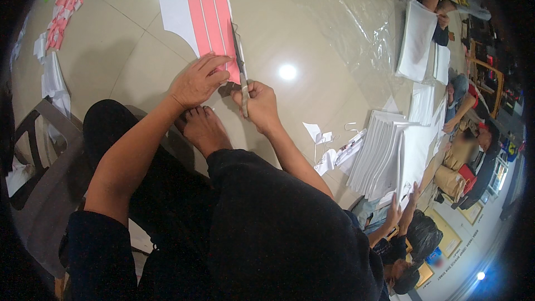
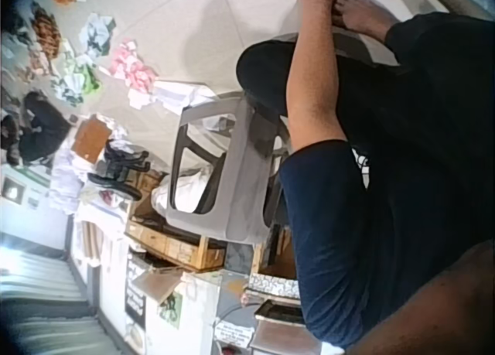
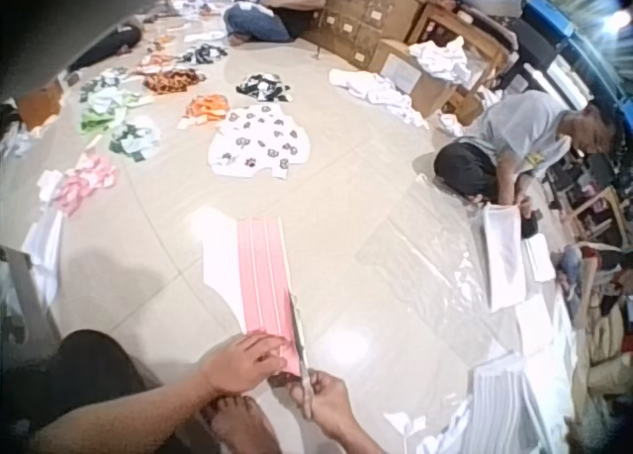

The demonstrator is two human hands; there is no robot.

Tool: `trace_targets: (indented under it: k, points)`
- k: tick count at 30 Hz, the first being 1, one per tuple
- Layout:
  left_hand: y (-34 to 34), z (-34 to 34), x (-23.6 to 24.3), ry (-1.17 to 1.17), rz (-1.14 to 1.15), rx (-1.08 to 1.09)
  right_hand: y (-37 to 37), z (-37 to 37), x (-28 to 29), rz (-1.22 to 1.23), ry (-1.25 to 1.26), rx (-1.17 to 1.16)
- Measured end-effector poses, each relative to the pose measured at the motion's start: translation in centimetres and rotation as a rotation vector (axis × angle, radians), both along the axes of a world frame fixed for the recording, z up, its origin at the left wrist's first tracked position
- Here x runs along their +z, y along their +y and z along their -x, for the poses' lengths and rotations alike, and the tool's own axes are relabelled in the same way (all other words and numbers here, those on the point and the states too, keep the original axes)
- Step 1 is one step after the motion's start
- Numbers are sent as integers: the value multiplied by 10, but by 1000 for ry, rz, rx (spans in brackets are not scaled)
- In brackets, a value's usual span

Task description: The person sits on the floor and uses scissors to cut a piece of pink and white fabric into strips. The person holds the fabric with one hand and cuts along the lines with the other hand.

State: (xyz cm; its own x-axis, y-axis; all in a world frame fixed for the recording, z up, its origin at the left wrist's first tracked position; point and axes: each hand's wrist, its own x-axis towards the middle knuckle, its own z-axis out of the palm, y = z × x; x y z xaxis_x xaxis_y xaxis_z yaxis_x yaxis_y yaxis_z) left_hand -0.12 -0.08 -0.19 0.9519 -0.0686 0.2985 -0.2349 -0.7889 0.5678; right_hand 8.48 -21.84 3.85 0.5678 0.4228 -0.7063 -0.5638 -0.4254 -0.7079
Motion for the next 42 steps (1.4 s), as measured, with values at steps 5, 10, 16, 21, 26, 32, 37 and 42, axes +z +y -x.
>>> trace_targets:
  k: [5,10,16,21,26,32,37,42]
  points:
    - [0,1,-2,-3,26,1,7,-5,-1,2,18,-16]
    - [0,0,-1,-5,26,-1,8,-7,-1,4,21,-18]
    - [0,1,-3,-12,23,1,3,-4,-7,-5,17,-26]
    - [-1,1,-4,-6,18,4,1,-3,-8,-23,26,-31]
    - [-1,1,-4,-14,16,8,11,-5,0,8,0,-24]
    - [-1,3,-4,-14,19,13,17,-13,-2,-10,-1,-3]
    - [-1,3,-2,-4,35,15,19,-14,-3,-9,0,-6]
    - [0,4,-3,16,38,16,18,-12,-3,-37,5,-40]
